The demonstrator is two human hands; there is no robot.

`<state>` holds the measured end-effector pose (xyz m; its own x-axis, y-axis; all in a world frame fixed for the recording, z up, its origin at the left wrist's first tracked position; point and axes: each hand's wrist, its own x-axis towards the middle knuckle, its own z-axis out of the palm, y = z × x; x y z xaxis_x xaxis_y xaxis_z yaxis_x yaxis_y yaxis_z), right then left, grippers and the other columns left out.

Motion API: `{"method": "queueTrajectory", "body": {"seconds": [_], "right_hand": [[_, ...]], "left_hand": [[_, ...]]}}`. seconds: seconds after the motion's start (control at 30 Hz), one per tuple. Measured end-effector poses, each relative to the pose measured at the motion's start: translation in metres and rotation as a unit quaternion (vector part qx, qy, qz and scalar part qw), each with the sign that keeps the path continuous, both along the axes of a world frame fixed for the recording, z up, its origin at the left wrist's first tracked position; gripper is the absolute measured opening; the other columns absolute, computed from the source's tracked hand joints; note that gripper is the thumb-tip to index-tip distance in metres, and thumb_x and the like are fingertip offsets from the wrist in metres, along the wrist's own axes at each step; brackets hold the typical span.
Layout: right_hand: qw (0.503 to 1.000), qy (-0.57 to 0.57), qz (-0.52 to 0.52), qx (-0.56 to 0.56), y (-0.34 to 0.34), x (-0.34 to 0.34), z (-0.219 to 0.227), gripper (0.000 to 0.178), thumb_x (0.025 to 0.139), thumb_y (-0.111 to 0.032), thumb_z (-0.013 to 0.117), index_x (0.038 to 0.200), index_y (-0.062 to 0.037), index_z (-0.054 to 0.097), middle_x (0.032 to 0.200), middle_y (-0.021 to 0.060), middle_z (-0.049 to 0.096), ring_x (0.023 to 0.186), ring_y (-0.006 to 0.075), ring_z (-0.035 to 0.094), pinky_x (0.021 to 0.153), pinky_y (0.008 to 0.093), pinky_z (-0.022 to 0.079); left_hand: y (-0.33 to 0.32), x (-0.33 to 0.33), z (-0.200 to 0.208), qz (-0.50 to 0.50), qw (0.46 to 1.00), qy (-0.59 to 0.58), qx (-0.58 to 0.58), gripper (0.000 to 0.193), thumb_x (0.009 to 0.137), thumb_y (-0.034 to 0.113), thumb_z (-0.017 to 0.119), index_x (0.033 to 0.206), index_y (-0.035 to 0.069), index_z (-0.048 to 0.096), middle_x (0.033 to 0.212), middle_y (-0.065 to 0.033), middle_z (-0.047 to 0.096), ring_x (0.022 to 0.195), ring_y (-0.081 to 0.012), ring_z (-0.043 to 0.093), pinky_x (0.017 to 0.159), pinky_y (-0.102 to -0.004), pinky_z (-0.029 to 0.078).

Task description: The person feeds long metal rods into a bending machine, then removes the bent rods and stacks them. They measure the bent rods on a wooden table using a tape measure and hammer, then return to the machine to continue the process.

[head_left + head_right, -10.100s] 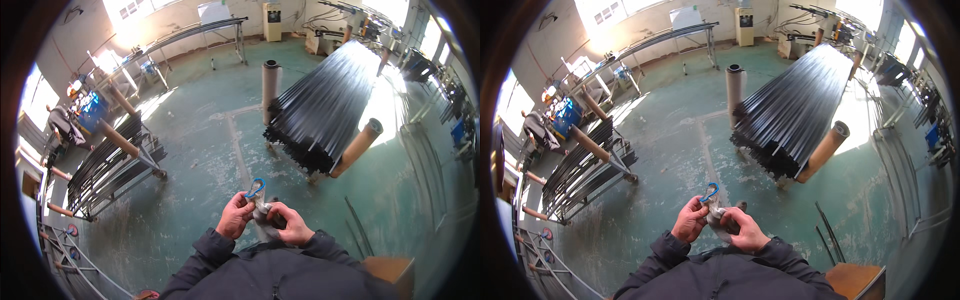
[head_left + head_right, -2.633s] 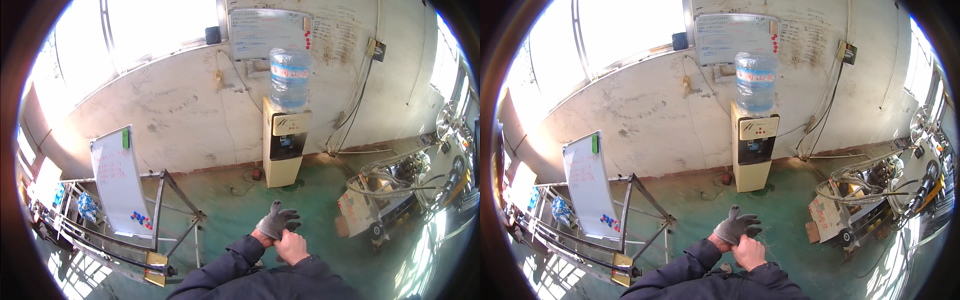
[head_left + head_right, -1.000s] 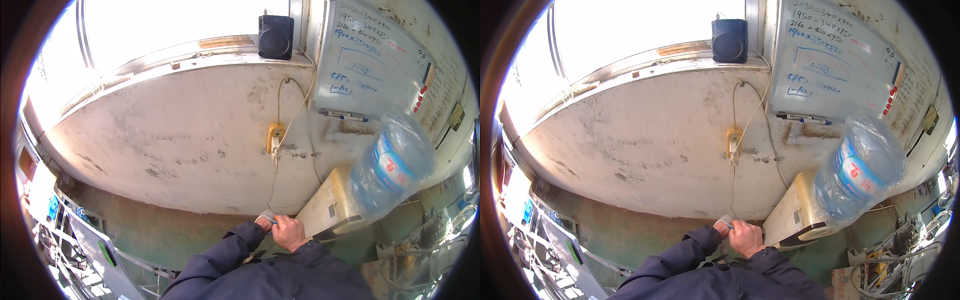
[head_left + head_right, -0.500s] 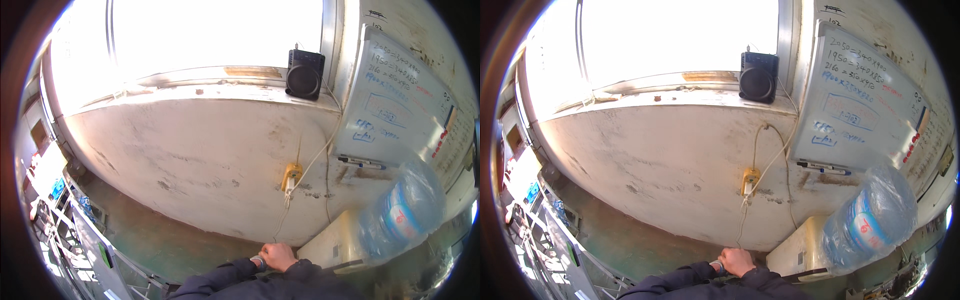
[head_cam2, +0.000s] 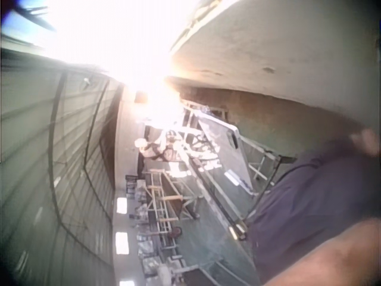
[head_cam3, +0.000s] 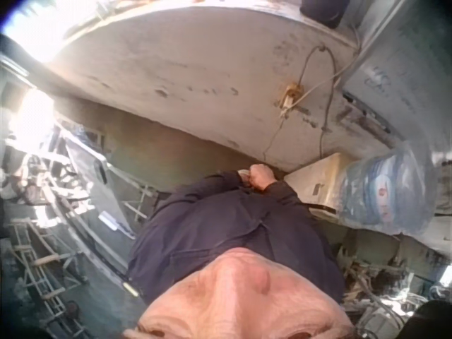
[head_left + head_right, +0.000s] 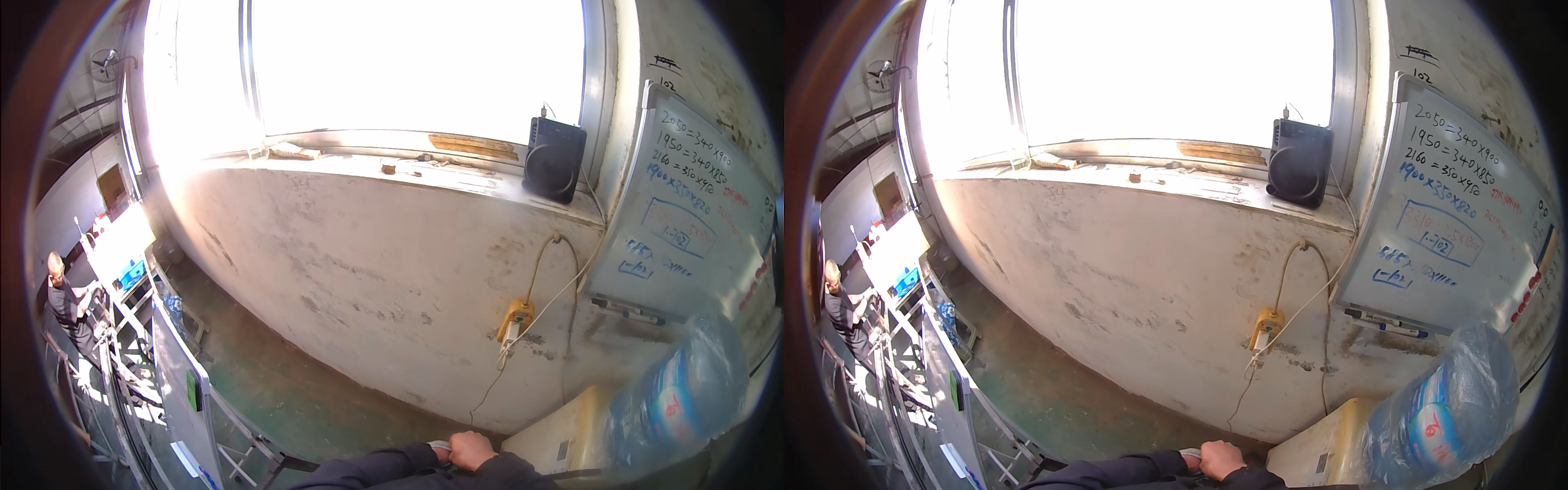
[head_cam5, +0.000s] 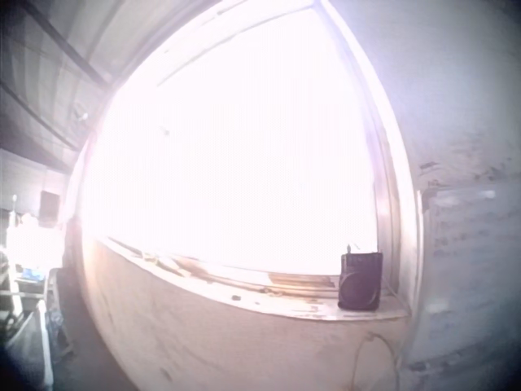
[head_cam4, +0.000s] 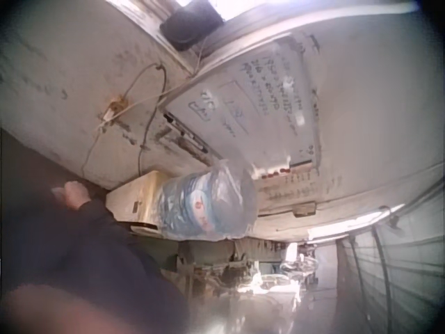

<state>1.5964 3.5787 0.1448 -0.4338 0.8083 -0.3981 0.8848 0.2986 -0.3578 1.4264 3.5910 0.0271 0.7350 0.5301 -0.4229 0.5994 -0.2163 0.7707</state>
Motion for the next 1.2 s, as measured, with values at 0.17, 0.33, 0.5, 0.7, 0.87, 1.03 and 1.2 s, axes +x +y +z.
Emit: {"method": "queueTrajectory", "body": {"seconds": [0.17,0.33,0.5,0.7,0.87,1.03,1.2], "right_hand": [[1.0,0.01,0.008,0.028,0.002,-0.014,0.023,0.03,0.093,-0.03,0.071,0.104,-0.0057,0.086,0.105,0.0263,0.083,0.104,0.0477,0.081,0.092,0.056,0.065],[0.977,0.186,0.038,0.1,0.001,-0.031,0.039,0.027,0.097,-0.028,0.067,0.099,-0.0065,0.083,0.098,0.0253,0.082,0.097,0.0508,0.077,0.088,0.0604,0.062],[0.957,0.227,0.048,0.172,0.015,-0.035,0.116,0.024,0.105,-0.028,0.07,0.105,-0.0071,0.082,0.092,0.0201,0.081,0.087,0.0462,0.078,0.08,0.0552,0.063],[0.754,0.419,-0.058,0.503,0.071,0.023,0.328,0.01,0.11,-0.003,0.073,0.118,-0.0023,0.078,0.085,0.0163,0.077,0.075,0.0321,0.079,0.068,0.0385,0.06],[0.63,0.297,-0.073,0.714,0.163,0.055,0.452,0.029,0.108,0.002,0.063,0.135,-0.0042,0.071,0.132,0.0223,0.074,0.12,0.0441,0.074,0.103,0.0469,0.059],[0.692,0.275,-0.141,0.653,0.225,0.057,0.495,0.034,0.108,-0.003,0.066,0.14,-0.0125,0.071,0.135,0.0243,0.076,0.123,0.0465,0.073,0.107,0.0476,0.058],[0.756,0.258,-0.196,0.568,0.241,0.069,0.505,0.029,0.107,-0.009,0.07,0.136,-0.0136,0.075,0.116,0.0218,0.082,0.107,0.0411,0.079,0.096,0.0459,0.061]], "left_hand": [[0.0,-0.007,0.001,0.013,1.0,0.012,-0.005,0.044,0.116,0.036,0.06,0.15,0.01,0.069,0.145,-0.0134,0.074,0.135,-0.0295,0.069,0.114,-0.0428,0.054],[0.01,-0.016,0.015,0.034,0.999,0.027,-0.006,0.047,0.117,0.039,0.058,0.153,0.01,0.067,0.15,-0.0137,0.072,0.139,-0.0298,0.067,0.117,-0.0431,0.054],[0.034,-0.02,0.034,0.082,0.995,0.055,-0.026,0.051,0.118,0.042,0.056,0.157,0.01,0.065,0.154,-0.014,0.07,0.142,-0.0302,0.066,0.119,-0.0435,0.053],[-0.005,-0.072,-0.076,0.171,0.983,0.044,-0.042,0.043,0.116,0.04,0.058,0.146,0.012,0.071,0.14,-0.0182,0.075,0.128,-0.034,0.071,0.106,-0.0481,0.057],[-0.052,-0.128,-0.196,0.287,0.953,-0.024,0.098,0.036,0.113,0.04,0.061,0.124,0.015,0.083,0.116,-0.0245,0.081,0.113,-0.0457,0.076,0.094,-0.055,0.06],[-0.087,-0.176,-0.194,0.323,0.946,0.029,-0.001,0.04,0.116,0.042,0.056,0.129,0.015,0.083,0.123,-0.023,0.081,0.117,-0.0457,0.076,0.097,-0.055,0.06],[-0.073,-0.171,-0.167,0.423,0.904,0.004,-0.06,0.044,0.118,0.044,0.053,0.131,0.014,0.082,0.125,-0.0215,0.082,0.117,-0.0422,0.077,0.099,-0.0542,0.06]]}}
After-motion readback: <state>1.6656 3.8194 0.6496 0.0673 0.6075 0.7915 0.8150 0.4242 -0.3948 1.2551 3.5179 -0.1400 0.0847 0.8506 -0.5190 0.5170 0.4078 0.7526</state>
